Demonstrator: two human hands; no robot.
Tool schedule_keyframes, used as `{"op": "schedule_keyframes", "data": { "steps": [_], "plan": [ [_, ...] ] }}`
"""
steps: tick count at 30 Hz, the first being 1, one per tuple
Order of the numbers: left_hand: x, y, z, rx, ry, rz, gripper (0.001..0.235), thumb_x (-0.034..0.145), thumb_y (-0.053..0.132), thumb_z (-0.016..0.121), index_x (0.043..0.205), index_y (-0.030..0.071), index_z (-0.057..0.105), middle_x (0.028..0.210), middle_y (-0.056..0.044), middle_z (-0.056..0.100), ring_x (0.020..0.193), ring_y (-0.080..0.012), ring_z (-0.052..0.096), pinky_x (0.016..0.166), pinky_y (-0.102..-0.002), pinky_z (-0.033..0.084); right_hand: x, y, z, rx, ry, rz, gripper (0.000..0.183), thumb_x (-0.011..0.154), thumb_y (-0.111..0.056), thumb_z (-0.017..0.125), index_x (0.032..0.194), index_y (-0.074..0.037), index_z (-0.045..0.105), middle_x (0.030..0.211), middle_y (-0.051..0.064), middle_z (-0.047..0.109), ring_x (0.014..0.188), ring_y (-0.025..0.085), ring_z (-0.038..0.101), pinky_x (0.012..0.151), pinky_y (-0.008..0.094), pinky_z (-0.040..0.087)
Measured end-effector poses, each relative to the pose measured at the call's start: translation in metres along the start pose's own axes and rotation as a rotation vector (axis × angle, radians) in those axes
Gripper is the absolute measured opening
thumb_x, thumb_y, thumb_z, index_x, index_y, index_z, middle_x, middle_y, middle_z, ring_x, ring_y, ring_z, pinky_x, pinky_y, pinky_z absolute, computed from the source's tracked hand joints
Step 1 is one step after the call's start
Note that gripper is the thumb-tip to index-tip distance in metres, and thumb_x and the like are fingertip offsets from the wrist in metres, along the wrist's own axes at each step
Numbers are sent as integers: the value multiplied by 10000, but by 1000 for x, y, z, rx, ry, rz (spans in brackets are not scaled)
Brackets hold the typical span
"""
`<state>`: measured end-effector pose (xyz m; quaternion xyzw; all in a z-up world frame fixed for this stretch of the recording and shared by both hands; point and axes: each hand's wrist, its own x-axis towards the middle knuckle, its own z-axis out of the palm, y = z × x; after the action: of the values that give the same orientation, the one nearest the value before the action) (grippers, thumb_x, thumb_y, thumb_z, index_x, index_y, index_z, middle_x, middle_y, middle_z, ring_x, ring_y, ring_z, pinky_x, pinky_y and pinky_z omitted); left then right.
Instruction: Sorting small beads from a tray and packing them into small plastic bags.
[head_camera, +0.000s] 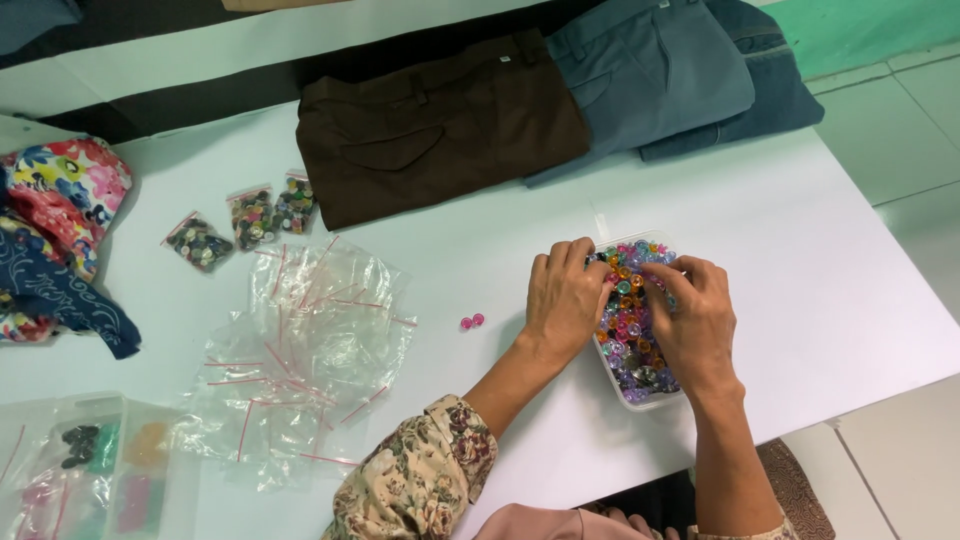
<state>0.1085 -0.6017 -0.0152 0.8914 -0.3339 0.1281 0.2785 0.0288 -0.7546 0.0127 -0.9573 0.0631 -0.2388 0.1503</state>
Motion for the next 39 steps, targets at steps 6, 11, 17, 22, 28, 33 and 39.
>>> {"op": "schedule_keyframes", "data": {
  "steps": [6,11,17,22,28,33,39],
  "plan": [
    [-2,2,1,-2,54,4,107,868,173,776,934,94,745,1102,-96,595,1082,-299,607,793,-422,477,-2,4,4,33,17,-7,135,996,-103,743,1118,-135,790,1038,83,624,1104,242,617,909,357,564],
    [-6,2,-5,-18,84,6,120,870,191,761,945,104,729,1102,-92,598,1088,-298,613,796,-428,476,-5,1,0,81,65,-10,131,1014,-84,743,1137,-110,782,1061,100,617,1114,258,611,920,359,558],
    [-30,-9,-35,-7,183,18,145,868,229,752,956,121,710,1098,-81,596,1072,-298,623,792,-430,478,-9,-35,-7,219,113,-87,203,991,5,754,1180,-66,776,1084,107,602,1112,276,625,928,373,567],
    [-74,-45,-78,9,256,-51,166,861,257,755,965,142,696,1133,-70,585,1075,-304,614,777,-434,483,-16,-82,-4,308,93,-166,199,983,16,755,1167,-57,778,1087,107,589,1112,248,618,951,347,562],
    [-137,-83,-99,39,190,-265,149,863,289,766,939,170,720,1111,-65,616,1012,-292,639,757,-427,489,-37,-130,40,368,42,-313,247,902,-25,787,1134,-110,777,1020,87,617,993,274,655,848,372,589],
    [-155,-91,-86,62,146,-292,148,872,271,762,949,155,714,1127,-76,601,1031,-313,634,769,-436,492,-56,-139,85,325,-27,-291,184,885,-43,786,1050,-126,780,935,70,629,912,245,681,773,344,594],
    [-156,-96,-69,37,130,-272,147,894,274,737,961,147,706,1118,-87,612,1047,-330,640,776,-448,490,-56,-140,90,288,-111,-261,153,900,-47,769,1033,-117,797,945,80,666,941,224,691,793,292,585]
  ]
}}
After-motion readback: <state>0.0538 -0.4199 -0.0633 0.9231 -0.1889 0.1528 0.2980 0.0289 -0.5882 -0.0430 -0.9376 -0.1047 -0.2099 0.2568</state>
